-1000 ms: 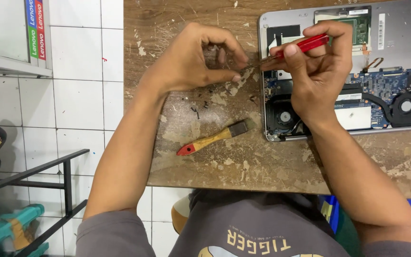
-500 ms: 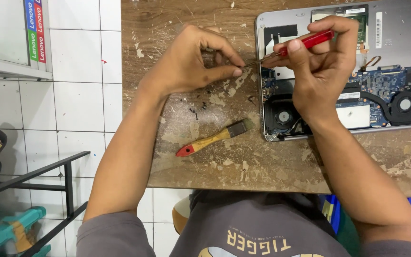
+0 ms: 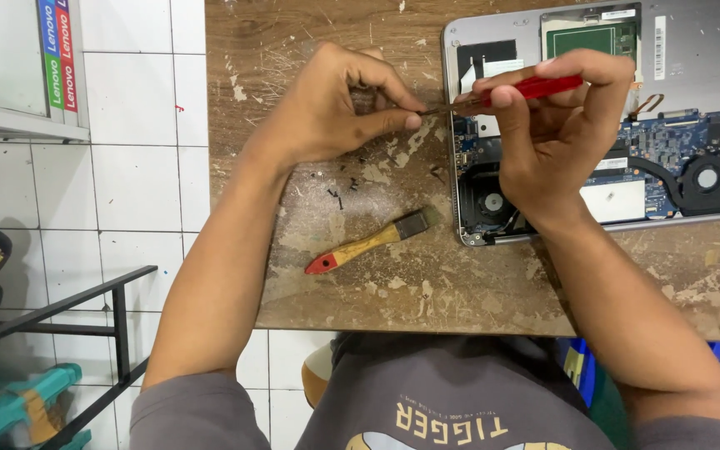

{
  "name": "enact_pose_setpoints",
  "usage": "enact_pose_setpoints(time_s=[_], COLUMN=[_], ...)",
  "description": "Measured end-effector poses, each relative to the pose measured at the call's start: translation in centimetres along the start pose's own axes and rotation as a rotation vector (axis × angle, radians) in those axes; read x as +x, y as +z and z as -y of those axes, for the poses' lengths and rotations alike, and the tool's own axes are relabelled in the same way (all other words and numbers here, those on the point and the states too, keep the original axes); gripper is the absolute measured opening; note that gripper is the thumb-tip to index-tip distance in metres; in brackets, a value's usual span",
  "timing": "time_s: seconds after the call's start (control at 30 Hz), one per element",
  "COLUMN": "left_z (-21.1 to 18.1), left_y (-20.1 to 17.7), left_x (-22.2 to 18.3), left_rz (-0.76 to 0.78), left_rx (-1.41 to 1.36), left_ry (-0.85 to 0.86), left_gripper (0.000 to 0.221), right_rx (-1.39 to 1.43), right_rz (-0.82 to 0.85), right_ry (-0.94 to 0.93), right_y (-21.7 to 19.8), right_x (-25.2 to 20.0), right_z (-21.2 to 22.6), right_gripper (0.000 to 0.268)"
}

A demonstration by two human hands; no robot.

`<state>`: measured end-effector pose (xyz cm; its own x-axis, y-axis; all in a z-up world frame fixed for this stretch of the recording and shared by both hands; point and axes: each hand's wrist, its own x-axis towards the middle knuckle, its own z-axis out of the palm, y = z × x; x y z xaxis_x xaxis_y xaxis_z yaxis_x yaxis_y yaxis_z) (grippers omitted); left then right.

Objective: Reinstalling internal hardware components like the battery and cleaning the interior of a laptop.

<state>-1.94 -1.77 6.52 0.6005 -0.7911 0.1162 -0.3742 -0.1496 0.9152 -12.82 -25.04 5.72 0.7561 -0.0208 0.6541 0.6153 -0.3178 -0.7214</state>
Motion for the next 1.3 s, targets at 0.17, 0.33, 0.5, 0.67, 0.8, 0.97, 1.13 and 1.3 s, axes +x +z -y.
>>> enact_pose_setpoints(time_s=[0.17, 0.33, 0.5, 0.67, 0.8, 0.97, 1.13, 1.3], left_z=[0.4, 1.8, 2.3, 2.2, 2.5, 2.3, 2.1, 1.6], left_y=[0.5, 1.6, 2.9, 3.4, 3.8, 4.0, 4.3, 4.8], left_x=[-0.1, 0.1, 0.4, 0.4, 0.5, 0.4, 0.5, 0.5], left_rz=[-0.048, -0.075, -0.139, -0.138, -0.14, -0.13, -0.144, -0.071], left_rx=[-0.048, -0.16, -0.336, -0.439, -0.456, -0.444, -0.441, -0.37], left_ry=[0.063, 0.137, 0.204, 0.165, 0.155, 0.121, 0.121, 0.105], left_gripper=[0.008, 0.013, 0.011, 0.008, 0.009, 0.009, 0.006, 0.009], right_rx=[0.021, 0.064, 0.058, 0.095, 0.097, 0.06, 0.086, 0.127], right_rz=[-0.03, -0.06, -0.108, -0.11, -0.08, -0.116, -0.096, 0.009], right_ry=[-0.01, -0.019, -0.02, -0.012, -0.04, -0.013, 0.065, 0.058], right_y=[0.0, 0.0, -0.4, -0.4, -0.5, -0.6, -1.0, -2.1], right_x=[0.1, 0.7, 0.8, 0.9, 1.2, 1.3, 1.0, 1.1], right_z=[-0.1, 0.5, 0.5, 0.9, 1.1, 0.7, 0.7, 1.6], right_gripper=[0.024, 0.021, 0.023, 0.024, 0.022, 0.024, 0.026, 0.039])
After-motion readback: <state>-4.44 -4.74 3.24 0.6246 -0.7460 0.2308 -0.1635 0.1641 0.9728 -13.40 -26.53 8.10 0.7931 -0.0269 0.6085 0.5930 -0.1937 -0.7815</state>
